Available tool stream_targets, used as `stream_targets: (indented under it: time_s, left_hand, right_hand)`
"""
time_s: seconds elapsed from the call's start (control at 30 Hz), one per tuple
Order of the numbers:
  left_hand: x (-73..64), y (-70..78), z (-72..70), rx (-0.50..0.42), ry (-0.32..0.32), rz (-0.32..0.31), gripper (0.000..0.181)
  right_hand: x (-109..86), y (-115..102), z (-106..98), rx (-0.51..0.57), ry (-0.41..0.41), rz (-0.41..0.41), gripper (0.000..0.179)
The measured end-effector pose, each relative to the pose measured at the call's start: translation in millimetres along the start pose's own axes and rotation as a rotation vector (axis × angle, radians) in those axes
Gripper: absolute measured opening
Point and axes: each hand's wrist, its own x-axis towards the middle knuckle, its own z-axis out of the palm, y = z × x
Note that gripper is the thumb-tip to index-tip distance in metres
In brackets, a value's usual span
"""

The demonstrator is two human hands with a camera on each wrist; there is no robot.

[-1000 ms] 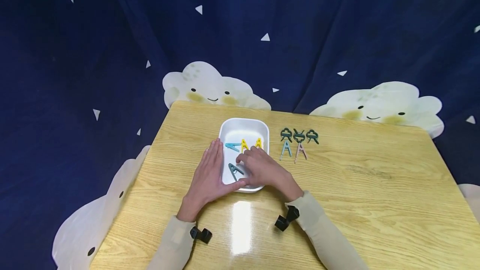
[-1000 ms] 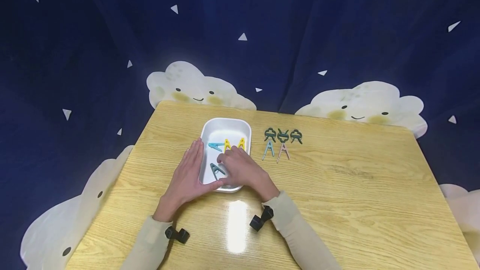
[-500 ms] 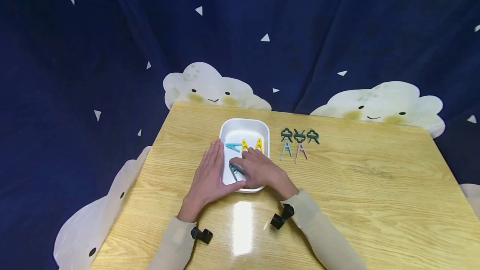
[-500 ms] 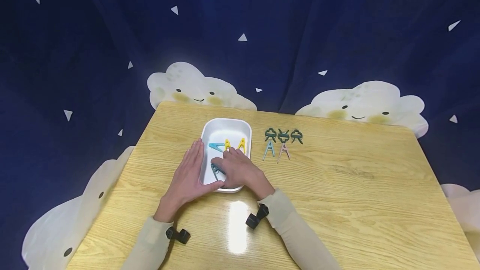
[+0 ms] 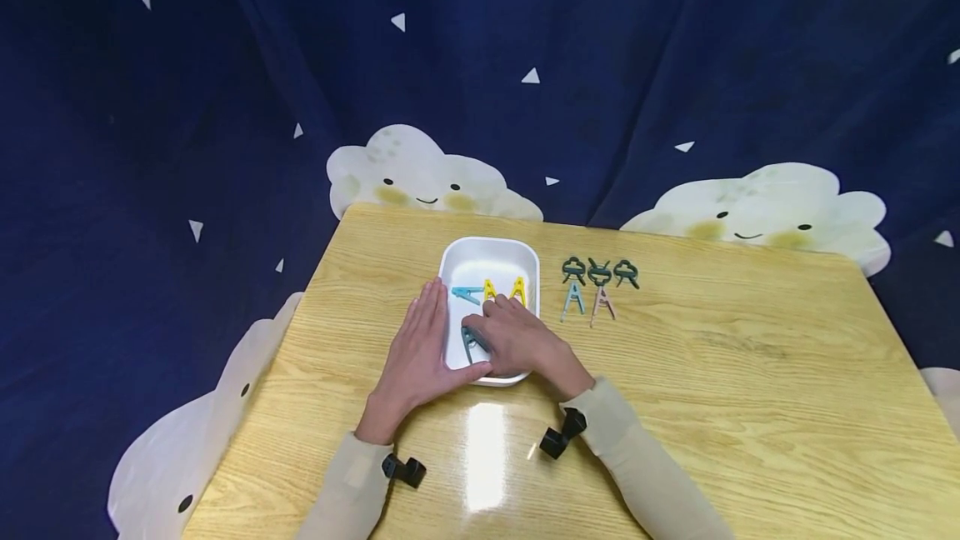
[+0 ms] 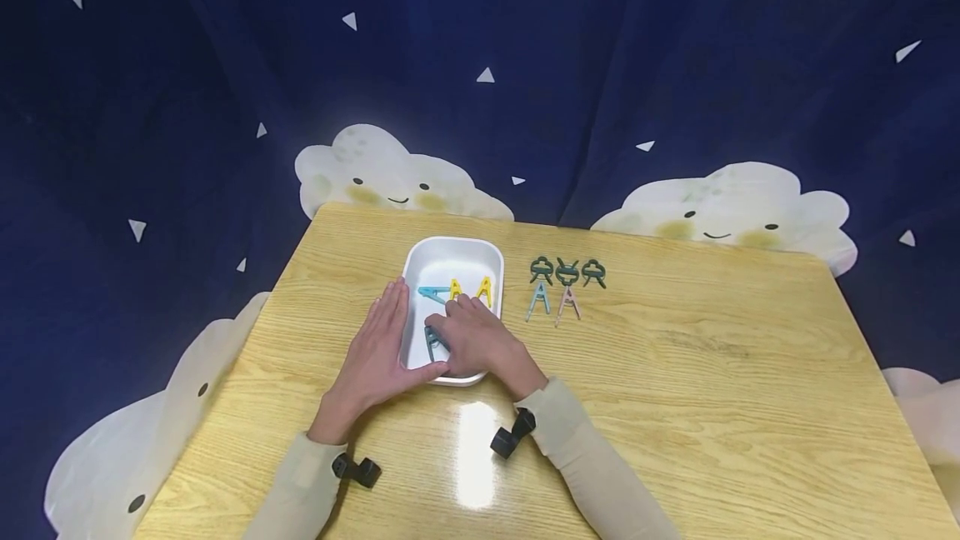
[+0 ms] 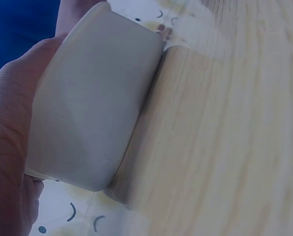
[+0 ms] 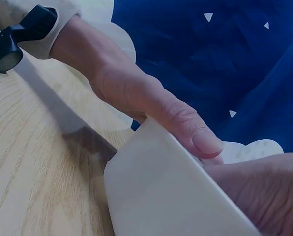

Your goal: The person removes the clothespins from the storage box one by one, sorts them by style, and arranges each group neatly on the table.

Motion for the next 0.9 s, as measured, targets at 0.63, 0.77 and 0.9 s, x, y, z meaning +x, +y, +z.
stream_targets:
  time_s: [0.63, 0.77, 0.9]
  left_hand:
    - [-1.5, 0.1, 2.7, 0.011, 0.013, 0.002, 0.137]
    - [-0.4, -0.2, 2.0, 0.013, 0.019, 0.012, 0.138]
    - [0.1, -0.5, 1.5, 0.005, 0.022, 0.025, 0.138]
  right_hand:
    - [-2.4, 2, 2, 0.030, 0.119, -0.020, 0.071]
    - [-4.1, 3, -3, 0.034, 0.129, -0.015, 0.076]
    - [-8.5, 5, -7, 0.039, 0.144, 0.001, 0.083]
